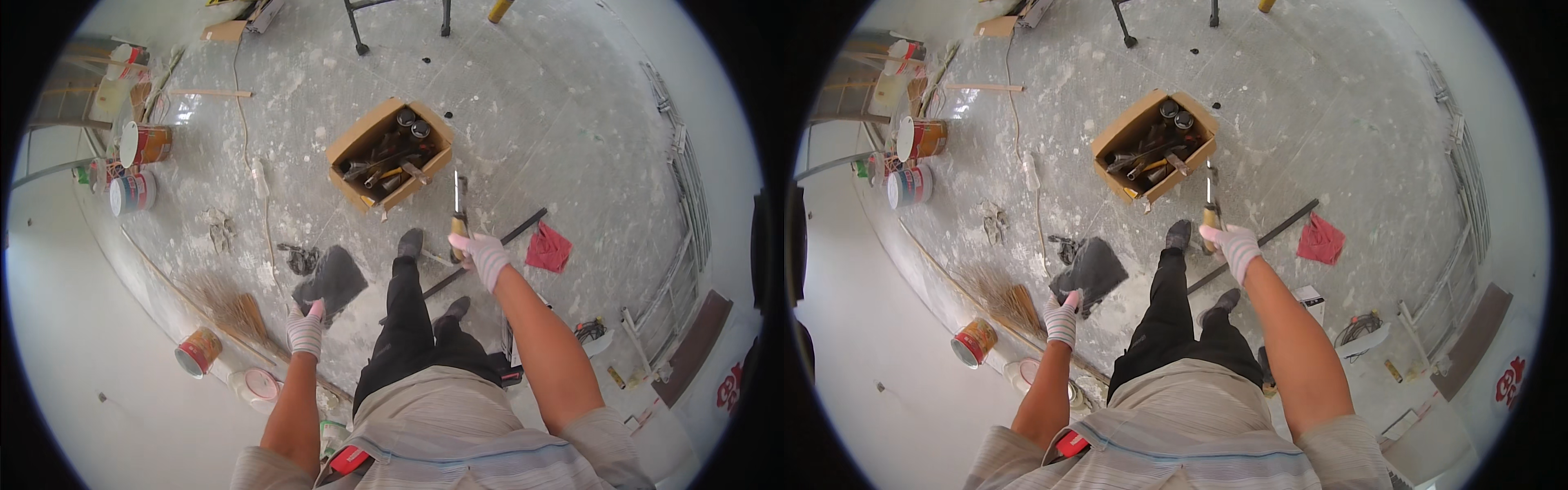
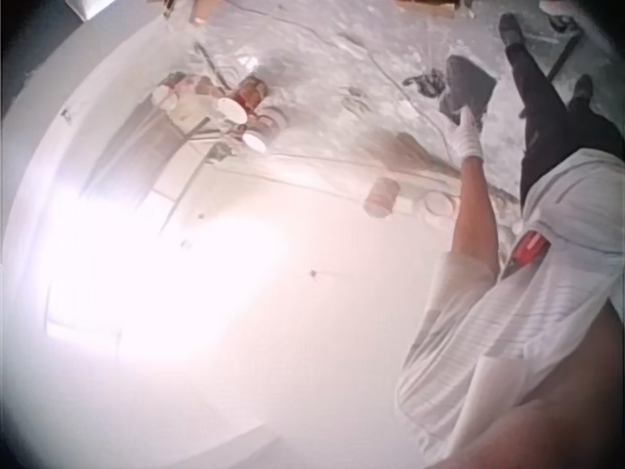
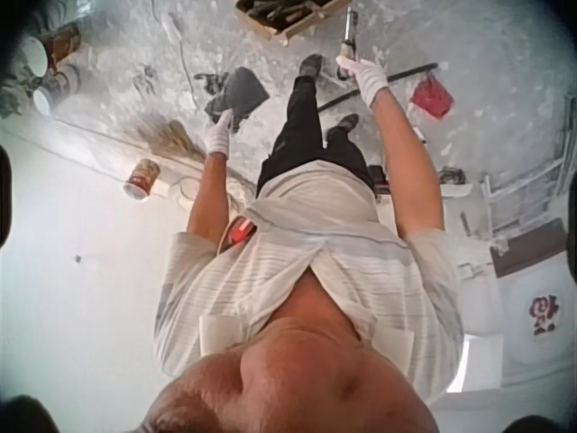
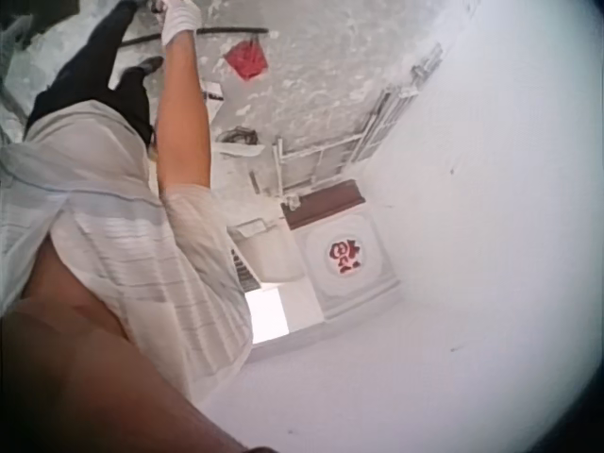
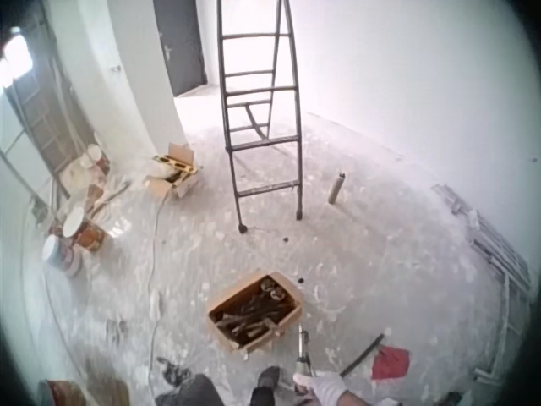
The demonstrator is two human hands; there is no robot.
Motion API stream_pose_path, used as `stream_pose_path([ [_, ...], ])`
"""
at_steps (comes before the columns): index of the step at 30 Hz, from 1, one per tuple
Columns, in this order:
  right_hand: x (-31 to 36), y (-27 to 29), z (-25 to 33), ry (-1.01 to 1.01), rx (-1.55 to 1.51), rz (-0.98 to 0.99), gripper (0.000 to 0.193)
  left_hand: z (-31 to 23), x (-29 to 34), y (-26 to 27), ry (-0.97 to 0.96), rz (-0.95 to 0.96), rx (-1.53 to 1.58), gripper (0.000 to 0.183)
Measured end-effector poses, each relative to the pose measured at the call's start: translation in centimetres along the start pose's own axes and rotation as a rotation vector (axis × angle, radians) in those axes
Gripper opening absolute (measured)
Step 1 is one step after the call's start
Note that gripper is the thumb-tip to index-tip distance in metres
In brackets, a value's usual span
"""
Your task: The person walks through a construction site, opens a door, and then collects various tools including a hammer, chisel, and power drill from the floor. They place these items into a cardboard box and a hard case, organizing them for storage.
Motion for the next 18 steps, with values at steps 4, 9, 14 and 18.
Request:
stream_pose_path([
  [4, -1.7, -5.2, 4.0, -0.069, -0.055, 0.019, 0.038, 3.8, 0.1, 1.9, 0.081, -0.044, -0.025, 0.031],
  [9, -2.7, -9.1, 8.2, -0.018, -0.082, -0.034, 0.039, 4.8, 1.0, 3.9, 0.225, -0.126, -0.001, 0.034],
  [14, -4.0, -11.7, 10.7, -0.045, -0.145, -0.075, 0.033, 4.7, 0.1, 4.7, 0.228, -0.131, 0.069, 0.04],
  [18, -5.6, -13.4, 10.8, -0.069, -0.254, -0.108, 0.021, 3.5, -0.7, 4.0, 0.144, -0.102, 0.067, 0.039],
])
Point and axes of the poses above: each hand's wrist, its own x-axis away from the middle knuckle, its own y-axis out of the back of the hand, z = x × y, the point moved 1 cm from there along -x, towards the middle knuckle, and after that the axes turned 13 degrees about -z, right-handed, at the moved point
